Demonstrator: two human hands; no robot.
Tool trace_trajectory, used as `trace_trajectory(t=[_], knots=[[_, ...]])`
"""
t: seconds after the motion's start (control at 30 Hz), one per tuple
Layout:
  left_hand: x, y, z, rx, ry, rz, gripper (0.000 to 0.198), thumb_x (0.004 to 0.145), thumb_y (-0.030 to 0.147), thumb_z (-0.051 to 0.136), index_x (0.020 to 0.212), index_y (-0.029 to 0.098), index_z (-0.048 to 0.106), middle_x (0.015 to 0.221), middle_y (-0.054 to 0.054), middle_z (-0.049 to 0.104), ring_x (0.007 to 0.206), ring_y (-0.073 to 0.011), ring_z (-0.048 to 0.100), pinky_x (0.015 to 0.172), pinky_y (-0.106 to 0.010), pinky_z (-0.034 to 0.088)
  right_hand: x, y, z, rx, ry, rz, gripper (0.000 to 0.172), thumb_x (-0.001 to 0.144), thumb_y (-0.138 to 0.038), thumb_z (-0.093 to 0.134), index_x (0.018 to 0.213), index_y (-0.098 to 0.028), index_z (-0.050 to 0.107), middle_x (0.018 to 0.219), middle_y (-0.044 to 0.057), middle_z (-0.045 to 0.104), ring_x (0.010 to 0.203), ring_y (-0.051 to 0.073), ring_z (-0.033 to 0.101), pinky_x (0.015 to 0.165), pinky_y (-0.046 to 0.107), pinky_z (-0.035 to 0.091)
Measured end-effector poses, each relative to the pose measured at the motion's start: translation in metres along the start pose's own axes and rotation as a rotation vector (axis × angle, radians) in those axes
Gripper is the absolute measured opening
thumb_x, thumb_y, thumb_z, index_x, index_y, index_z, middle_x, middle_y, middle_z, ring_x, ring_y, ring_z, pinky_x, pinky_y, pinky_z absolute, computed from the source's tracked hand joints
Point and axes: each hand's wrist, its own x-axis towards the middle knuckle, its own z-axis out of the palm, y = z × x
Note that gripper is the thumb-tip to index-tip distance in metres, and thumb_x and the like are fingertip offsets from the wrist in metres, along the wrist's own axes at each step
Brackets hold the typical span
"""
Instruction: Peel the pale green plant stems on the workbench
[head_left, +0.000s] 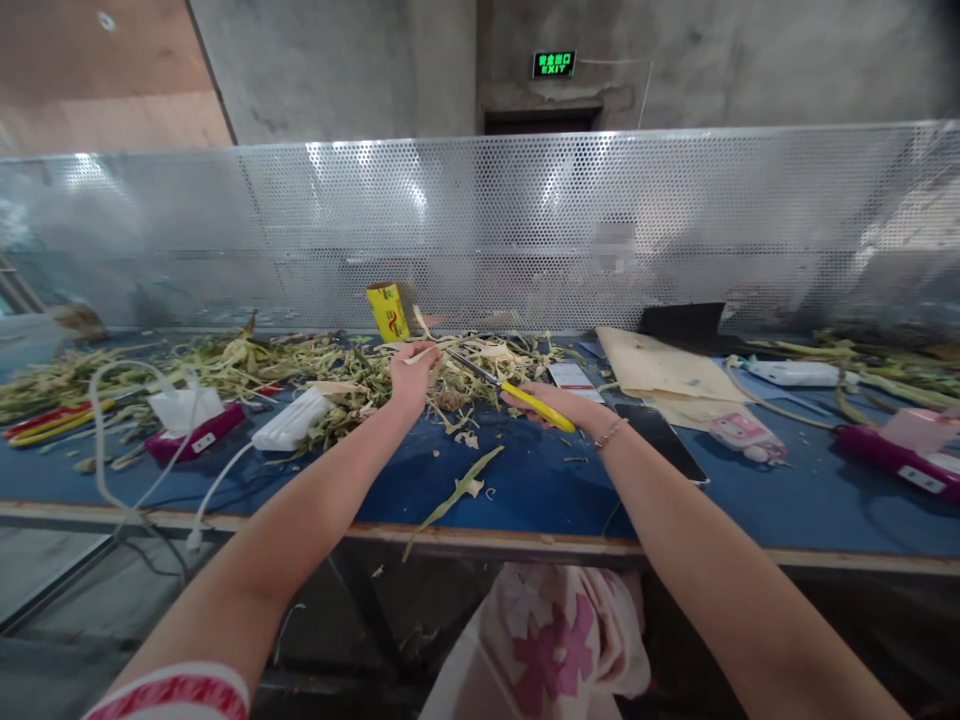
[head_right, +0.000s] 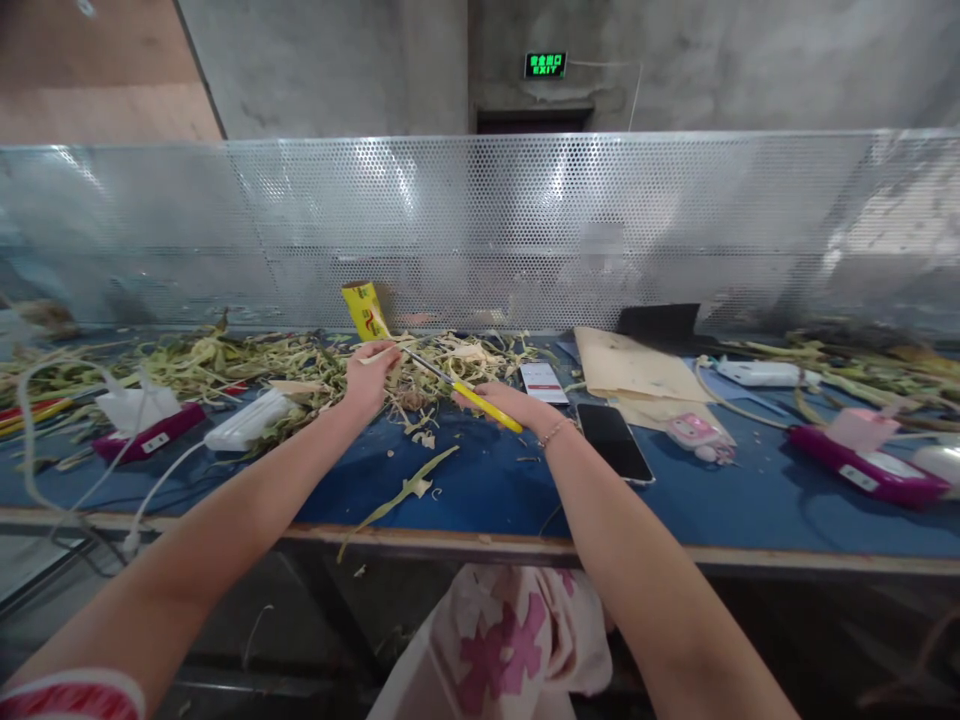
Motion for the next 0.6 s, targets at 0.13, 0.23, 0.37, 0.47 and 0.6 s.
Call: trace_trajectory(t=[0.13, 0.23, 0.37, 0.47, 0.6], knots=[[-0.0044, 0.0030, 0.0021, 0.001, -0.003, -0.012, 0.016, 0.050, 0.017, 0.066, 0.060, 0.014, 0.054, 0.052, 0.003, 0.053, 0.047, -0.0061, 0.047, 0.048, -0.019, 0.036, 0.0023, 0.0040, -0.0007, 0.108, -0.014, 0.024, 0.040, 0.061, -0.055, 0.063, 0.077, -0.019, 0.054, 0.057, -0.004, 0.040, 0.042, 0.005, 0.035, 0.032, 0.017, 0.028], [-0.0072, 0.0042, 0.0042, -0.047, -0.016, -0.062, 0.016, 0.050, 0.015, 0.066, 0.058, 0.014, 0.052, 0.050, 0.004, 0.052, 0.047, -0.0060, 0.047, 0.048, -0.019, 0.035, 0.0037, 0.0053, -0.0003, 0.139, -0.004, 0.042, 0.042, 0.060, -0.054, 0.064, 0.079, -0.019, 0.054, 0.057, -0.005, 0.040, 0.042, 0.005, 0.034, 0.032, 0.016, 0.027], [-0.0095, 0.0057, 0.0064, -0.153, -0.037, -0.180, 0.016, 0.050, 0.010, 0.065, 0.057, 0.014, 0.050, 0.051, 0.003, 0.054, 0.050, -0.0067, 0.050, 0.053, -0.020, 0.040, 0.0055, 0.0058, 0.0016, 0.143, 0.011, 0.045, 0.041, 0.061, -0.054, 0.064, 0.080, -0.019, 0.053, 0.057, -0.005, 0.040, 0.042, 0.005, 0.035, 0.032, 0.016, 0.028], [-0.0098, 0.0071, 0.0068, -0.181, -0.039, -0.256, 0.018, 0.051, 0.008, 0.065, 0.055, 0.014, 0.049, 0.052, 0.002, 0.053, 0.051, -0.0071, 0.052, 0.057, -0.021, 0.042, 0.0042, 0.0035, 0.0030, 0.120, 0.032, 0.046, 0.039, 0.061, -0.053, 0.064, 0.078, -0.019, 0.052, 0.058, -0.004, 0.041, 0.043, 0.005, 0.037, 0.033, 0.017, 0.029], [-0.0111, 0.0087, 0.0069, -0.229, -0.036, -0.301, 0.019, 0.052, 0.006, 0.065, 0.055, 0.014, 0.048, 0.053, 0.002, 0.054, 0.052, -0.0070, 0.052, 0.058, -0.022, 0.044, 0.0008, -0.0012, 0.0039, 0.111, 0.030, 0.073, 0.039, 0.062, -0.053, 0.063, 0.077, -0.019, 0.051, 0.058, -0.004, 0.041, 0.041, 0.005, 0.035, 0.032, 0.018, 0.029]])
